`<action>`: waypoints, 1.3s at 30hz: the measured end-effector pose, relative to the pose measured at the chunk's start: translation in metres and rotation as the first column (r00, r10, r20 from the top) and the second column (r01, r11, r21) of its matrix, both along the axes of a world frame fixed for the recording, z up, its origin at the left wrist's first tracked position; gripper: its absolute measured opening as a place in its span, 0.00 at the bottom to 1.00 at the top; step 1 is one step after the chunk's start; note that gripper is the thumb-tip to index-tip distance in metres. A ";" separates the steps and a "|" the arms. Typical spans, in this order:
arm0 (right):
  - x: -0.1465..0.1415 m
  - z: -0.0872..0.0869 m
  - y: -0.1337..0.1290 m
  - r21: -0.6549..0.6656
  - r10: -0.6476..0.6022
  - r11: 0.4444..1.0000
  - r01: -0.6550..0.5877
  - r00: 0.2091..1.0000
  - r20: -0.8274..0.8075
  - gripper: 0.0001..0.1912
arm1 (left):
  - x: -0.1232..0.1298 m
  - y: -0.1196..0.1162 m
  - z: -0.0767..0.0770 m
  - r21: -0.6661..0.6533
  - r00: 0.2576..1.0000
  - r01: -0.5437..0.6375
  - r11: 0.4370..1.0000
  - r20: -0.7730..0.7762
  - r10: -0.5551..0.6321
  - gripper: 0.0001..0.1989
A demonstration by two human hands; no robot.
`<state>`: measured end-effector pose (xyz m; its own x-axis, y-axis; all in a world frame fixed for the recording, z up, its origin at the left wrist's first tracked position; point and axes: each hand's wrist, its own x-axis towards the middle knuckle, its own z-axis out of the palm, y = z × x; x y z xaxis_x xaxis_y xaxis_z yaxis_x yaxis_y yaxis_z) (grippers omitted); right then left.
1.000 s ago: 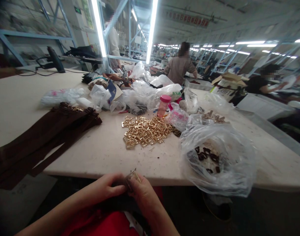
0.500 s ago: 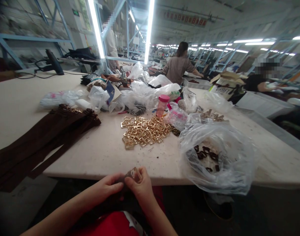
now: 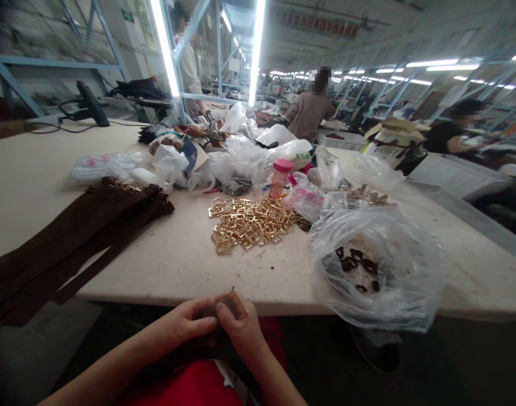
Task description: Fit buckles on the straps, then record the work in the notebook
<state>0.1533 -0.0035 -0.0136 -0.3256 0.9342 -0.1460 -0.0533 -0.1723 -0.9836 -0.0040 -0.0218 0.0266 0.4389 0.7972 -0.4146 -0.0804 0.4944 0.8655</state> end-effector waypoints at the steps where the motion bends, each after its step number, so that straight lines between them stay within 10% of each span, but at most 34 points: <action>1: 0.000 -0.001 0.001 0.006 -0.016 1.000 0.016 1.000 -0.001 0.12 | -0.001 0.000 -0.001 -0.023 1.000 -0.019 1.000 -0.004 0.019 0.20; 13: 0.002 0.004 -0.003 -0.156 -0.052 0.987 0.039 0.995 -0.084 0.12 | 0.000 0.001 -0.009 -0.219 1.000 -0.018 0.975 -0.001 0.019 0.17; 19: 0.006 0.007 -0.005 -0.183 -0.042 0.983 0.031 0.998 -0.053 0.10 | 0.001 0.002 -0.004 -0.097 0.997 -0.006 0.995 -0.078 -0.001 0.10; 27: 0.002 0.000 -0.007 0.073 -0.031 0.997 0.021 0.990 0.140 0.06 | -0.006 0.005 -0.014 -0.025 0.994 0.091 0.996 0.064 -0.089 0.22; 36: -0.003 -0.008 -0.017 0.049 -0.096 0.995 0.092 0.991 0.096 0.20 | -0.020 -0.002 0.006 -0.008 0.902 0.193 0.981 -0.391 -0.181 0.10; 39: -0.004 -0.011 -0.015 0.027 -0.039 0.999 0.036 0.993 0.108 0.23 | -0.023 -0.006 0.014 -0.043 0.922 0.193 0.980 -0.335 -0.196 0.10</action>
<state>0.1490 -0.0181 -0.0241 -0.2740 0.9492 -0.1545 0.0479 -0.1470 -0.9880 -0.0271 -0.0273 0.0405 0.4184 0.7057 -0.5718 0.3128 0.4791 0.8202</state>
